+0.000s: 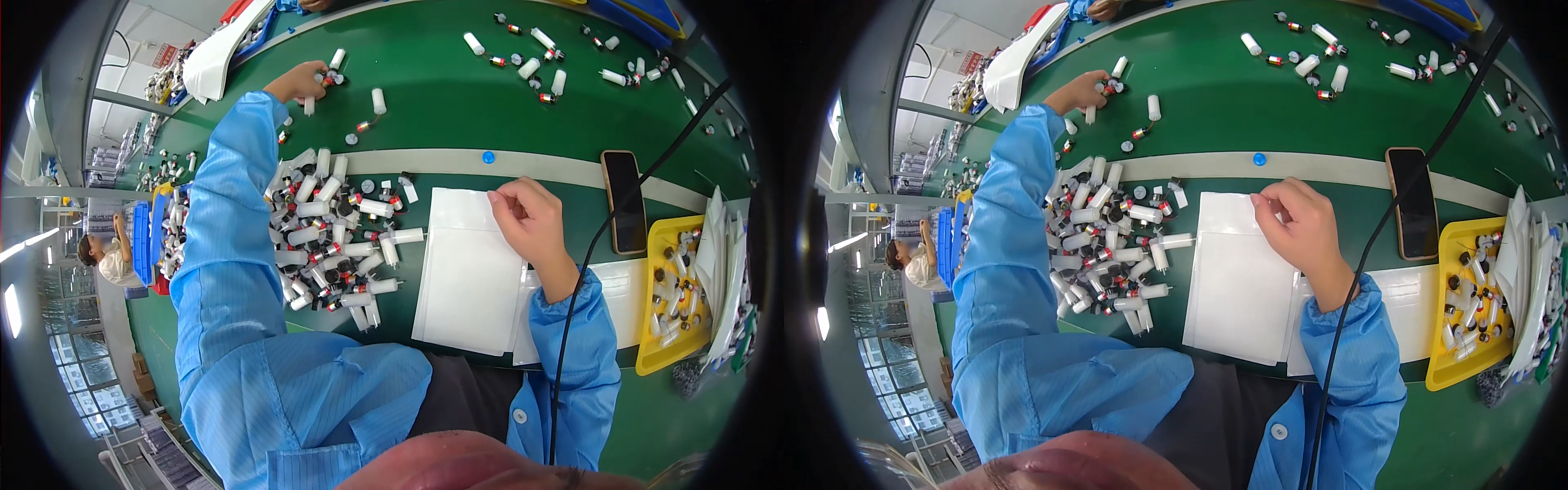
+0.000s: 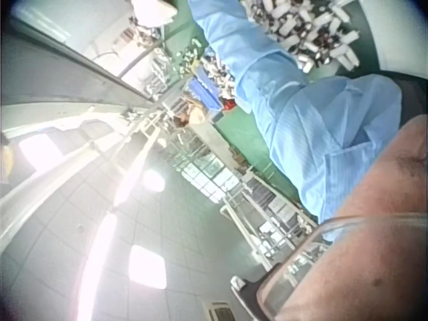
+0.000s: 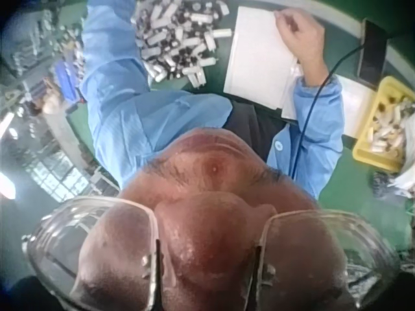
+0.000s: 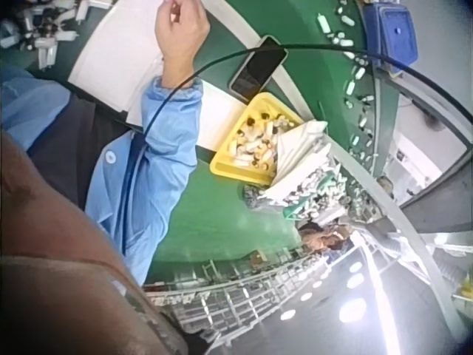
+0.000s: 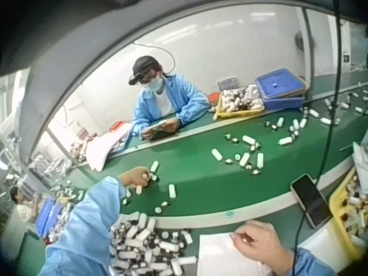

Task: Manually assembling small cylindrical electronic components by attaching plastic housings and labels.

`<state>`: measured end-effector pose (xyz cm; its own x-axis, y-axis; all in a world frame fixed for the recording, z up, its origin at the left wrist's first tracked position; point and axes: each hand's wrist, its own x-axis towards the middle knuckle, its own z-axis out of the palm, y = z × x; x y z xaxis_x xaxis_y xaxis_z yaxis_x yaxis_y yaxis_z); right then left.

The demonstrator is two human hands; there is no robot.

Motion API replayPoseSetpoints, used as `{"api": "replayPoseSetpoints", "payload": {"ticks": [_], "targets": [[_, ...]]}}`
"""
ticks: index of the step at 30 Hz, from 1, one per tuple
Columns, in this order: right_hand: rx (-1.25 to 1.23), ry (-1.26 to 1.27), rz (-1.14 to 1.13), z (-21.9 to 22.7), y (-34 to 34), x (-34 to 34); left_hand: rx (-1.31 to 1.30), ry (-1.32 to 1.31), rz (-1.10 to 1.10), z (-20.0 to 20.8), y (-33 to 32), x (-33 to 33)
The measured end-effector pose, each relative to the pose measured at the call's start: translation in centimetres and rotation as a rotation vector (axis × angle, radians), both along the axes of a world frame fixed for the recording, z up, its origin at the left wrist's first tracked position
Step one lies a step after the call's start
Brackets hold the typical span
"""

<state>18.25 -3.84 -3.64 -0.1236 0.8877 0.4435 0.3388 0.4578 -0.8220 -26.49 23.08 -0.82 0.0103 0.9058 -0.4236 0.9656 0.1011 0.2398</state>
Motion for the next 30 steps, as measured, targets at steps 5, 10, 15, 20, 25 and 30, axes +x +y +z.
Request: {"api": "replayPoseSetpoints", "payload": {"ticks": [5,10,15,20,25,30], "targets": [[-0.022,0.012,0.006,-0.1,0.1,0.0,0.013,-0.047,0.057,0.0,-1.6,3.5],[0.005,0.001,0.018,-0.1,0.0,0.1,-0.346,-0.269,0.096,3.6,-5.5,9.1],[-0.014,-0.007,0.018,-0.6,-0.2,0.1,-0.147,-0.038,0.002,2.8,-10.3,12.7],[0.078,-0.007,0.017,-1.0,-0.1,-0.1,-0.18,-0.241,0.036,1.0,-9.5,13.0],[-0.115,0.192,-0.036,-1.7,0.5,0.2,-0.078,-0.158,-0.08,5.6,-13.4,17.3],[-0.307,0.377,0.108,-1.9,2.3,1.7,-0.087,-0.038,-0.155,5.7,-14.6,18.1]]}}
